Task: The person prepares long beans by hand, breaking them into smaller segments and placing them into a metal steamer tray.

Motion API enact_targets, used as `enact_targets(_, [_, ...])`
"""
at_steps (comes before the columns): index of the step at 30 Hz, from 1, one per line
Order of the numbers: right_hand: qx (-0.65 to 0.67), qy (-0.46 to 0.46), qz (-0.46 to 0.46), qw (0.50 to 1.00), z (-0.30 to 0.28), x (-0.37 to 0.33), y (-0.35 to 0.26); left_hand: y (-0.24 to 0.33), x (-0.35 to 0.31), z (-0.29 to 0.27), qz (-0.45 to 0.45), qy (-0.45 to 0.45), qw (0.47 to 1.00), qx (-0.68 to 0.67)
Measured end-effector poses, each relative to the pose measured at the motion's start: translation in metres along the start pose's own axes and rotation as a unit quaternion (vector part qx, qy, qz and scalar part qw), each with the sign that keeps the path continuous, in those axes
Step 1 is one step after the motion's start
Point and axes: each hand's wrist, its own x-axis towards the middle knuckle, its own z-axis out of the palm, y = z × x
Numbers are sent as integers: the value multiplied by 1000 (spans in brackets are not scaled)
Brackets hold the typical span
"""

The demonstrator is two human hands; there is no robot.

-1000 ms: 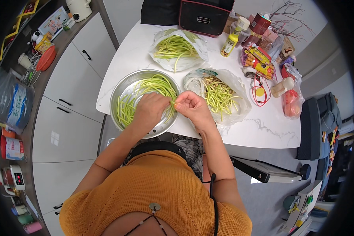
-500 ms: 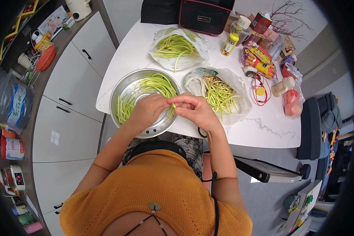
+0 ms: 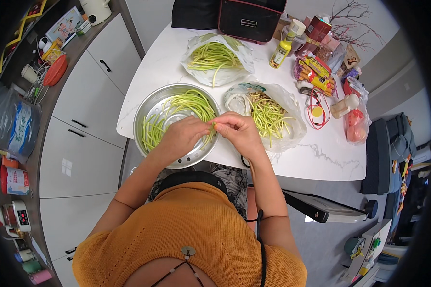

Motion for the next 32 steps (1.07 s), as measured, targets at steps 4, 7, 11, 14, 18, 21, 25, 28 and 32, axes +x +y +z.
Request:
enact_targets(4, [-158, 81, -46, 983, 1, 1, 0, -2, -2, 0, -4, 27, 1000, 6])
enact_targets(7, [-262, 128, -117, 949, 10, 1, -1, 1, 0, 0, -25, 56, 998, -4])
enact_targets(11, [-326, 140, -159, 921, 13, 0, 1, 0, 2, 0, -67, 89, 994, -3])
enact_targets(14, [-382, 172, -142, 897, 9, 1, -1, -6, 2, -4, -93, 114, 989, -2])
enact_targets(18, [-437, 207, -93, 870, -15, -1, 9, -22, -5, -16, -131, 152, 980, 10])
enact_targets(21, [-454, 225, -46, 861, -35, -5, 20, -36, -11, -26, -185, 152, 971, 10])
enact_targets(25, [-525, 259, 22, 810, -62, -5, 30, -46, -16, -35, -124, 134, 983, 27])
enact_targets(28, [-581, 279, 108, 757, -76, -2, 31, -65, -26, -41, 5, 40, 976, 212])
enact_targets(32, [-556, 285, 73, 777, -81, -1, 38, -82, -45, -38, -23, -46, 962, 268])
